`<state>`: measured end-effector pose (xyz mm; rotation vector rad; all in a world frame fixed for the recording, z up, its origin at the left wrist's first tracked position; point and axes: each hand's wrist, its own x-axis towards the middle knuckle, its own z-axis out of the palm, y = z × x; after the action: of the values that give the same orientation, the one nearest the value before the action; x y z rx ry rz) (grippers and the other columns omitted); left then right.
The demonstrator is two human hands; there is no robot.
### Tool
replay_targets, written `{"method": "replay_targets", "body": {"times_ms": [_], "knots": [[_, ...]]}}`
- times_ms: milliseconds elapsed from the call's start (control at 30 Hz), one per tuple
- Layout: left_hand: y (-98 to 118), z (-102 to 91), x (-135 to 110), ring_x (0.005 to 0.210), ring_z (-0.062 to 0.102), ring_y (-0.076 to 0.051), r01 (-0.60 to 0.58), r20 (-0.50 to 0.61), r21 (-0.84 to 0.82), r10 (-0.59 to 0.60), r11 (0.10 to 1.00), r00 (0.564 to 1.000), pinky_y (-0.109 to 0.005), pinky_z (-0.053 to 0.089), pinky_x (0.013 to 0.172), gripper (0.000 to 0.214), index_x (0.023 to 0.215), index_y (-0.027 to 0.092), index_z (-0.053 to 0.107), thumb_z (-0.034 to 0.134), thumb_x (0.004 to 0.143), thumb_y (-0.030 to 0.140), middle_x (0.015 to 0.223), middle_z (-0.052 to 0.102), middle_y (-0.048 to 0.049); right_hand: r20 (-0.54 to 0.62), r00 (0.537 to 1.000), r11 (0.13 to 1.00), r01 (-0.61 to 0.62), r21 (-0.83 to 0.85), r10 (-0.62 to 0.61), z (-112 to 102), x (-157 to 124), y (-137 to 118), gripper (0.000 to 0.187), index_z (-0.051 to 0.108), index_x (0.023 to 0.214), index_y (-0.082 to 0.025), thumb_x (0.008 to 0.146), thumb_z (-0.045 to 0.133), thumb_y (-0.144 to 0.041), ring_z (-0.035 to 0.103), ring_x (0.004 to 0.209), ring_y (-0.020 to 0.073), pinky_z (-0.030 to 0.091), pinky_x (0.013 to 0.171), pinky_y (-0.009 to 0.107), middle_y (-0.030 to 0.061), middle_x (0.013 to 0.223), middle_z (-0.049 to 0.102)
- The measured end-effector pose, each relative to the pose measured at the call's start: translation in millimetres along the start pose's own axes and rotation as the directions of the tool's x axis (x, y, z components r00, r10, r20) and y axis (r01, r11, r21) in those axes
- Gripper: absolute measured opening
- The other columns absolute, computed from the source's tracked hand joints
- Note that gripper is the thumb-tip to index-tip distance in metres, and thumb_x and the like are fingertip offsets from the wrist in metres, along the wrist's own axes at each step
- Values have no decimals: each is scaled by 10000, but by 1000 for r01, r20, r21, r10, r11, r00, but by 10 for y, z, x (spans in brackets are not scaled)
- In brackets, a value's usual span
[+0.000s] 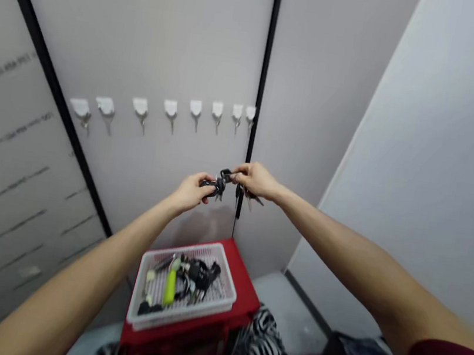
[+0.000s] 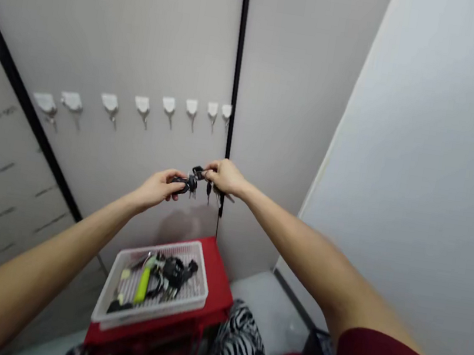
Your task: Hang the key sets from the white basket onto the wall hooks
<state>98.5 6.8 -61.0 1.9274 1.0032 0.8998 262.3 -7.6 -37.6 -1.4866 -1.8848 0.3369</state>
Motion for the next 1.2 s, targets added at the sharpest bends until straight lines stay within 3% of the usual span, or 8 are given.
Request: {"method": "replay_targets", "body": {"times_ms": [167, 267, 467, 633, 733, 900, 1033, 1200], "knots": [[-910, 419, -449, 515, 494, -84, 211, 93, 33, -213, 977, 973, -198, 381, 486, 222, 828, 127, 482, 448, 610, 152, 642, 551, -17, 266, 961, 997, -73, 2, 70, 1031, -593, 424, 196, 595, 697, -107, 598, 432, -151, 449, 481, 71, 331, 453, 169, 8, 557, 558], [-1174, 442, -661, 738, 509, -125, 205, -6, 115, -206, 972, 979, -227, 388, 657, 246, 838, 124, 495, 467, 596, 154, 826, 558, -64, 395, 905, 972, -212, 99, 157, 1323, -727, 509, 227, 585, 741, -101, 585, 419, -107, 477, 521, 79, 359, 493, 179, 18, 620, 580], [-1365, 122, -1111, 882, 445, -168, 191, -274, 409, -79, 892, 958, -284, 328, 772, 251, 876, 143, 481, 394, 648, 200, 930, 511, -76, 353, 910, 817, -368, 444, 217, 1209, -617, 314, 181, 544, 739, -127, 583, 461, -86, 509, 637, 68, 383, 581, 173, 29, 761, 578], [-1581, 250, -1454, 908, 420, -204, 344, -463, 440, -119, 829, 878, -341, 286, 794, 266, 874, 181, 475, 399, 621, 217, 933, 510, -55, 342, 888, 587, -459, 667, 306, 1148, -507, 73, 297, 473, 583, -122, 697, 363, -373, 476, 437, 63, 345, 396, 182, 34, 590, 539], [-1406, 246, -1255, 886, 441, -198, 224, -509, 175, -107, 959, 854, -325, 288, 798, 207, 774, 193, 492, 431, 584, 245, 875, 531, -50, 357, 900, 495, -436, 752, 251, 1151, -349, -126, 408, 428, 527, -126, 697, 293, -471, 452, 388, 62, 311, 362, 180, 19, 502, 505], [-393, -339, -594, 494, 489, -108, 1, -418, -232, -100, 973, 903, -231, 380, 493, 332, 575, 161, 426, 297, 645, 459, 562, 523, -27, 311, 950, 331, -290, 898, -12, 885, -13, -692, 504, 268, 420, -155, 655, 169, -590, 279, 280, 35, 210, 318, 169, -53, 322, 320], [292, -732, -352, 256, 214, -33, -10, -106, -442, -41, 897, 993, -165, 176, 297, 562, 399, 167, 284, 44, 606, 631, 296, 256, 43, 252, 946, 280, -190, 941, -204, 614, 128, -1035, 535, 186, 399, -163, 606, 105, -649, 183, 272, 29, 146, 310, 168, -67, 302, 212], [471, -768, -358, 252, 154, -19, 7, -18, -430, -17, 903, 1000, -166, 113, 292, 595, 376, 168, 249, -11, 552, 673, 284, 210, 46, 261, 934, 344, -169, 924, -243, 553, 155, -1099, 539, 166, 406, -169, 592, 54, -662, 147, 280, 30, 139, 313, 172, -70, 311, 178]]}}
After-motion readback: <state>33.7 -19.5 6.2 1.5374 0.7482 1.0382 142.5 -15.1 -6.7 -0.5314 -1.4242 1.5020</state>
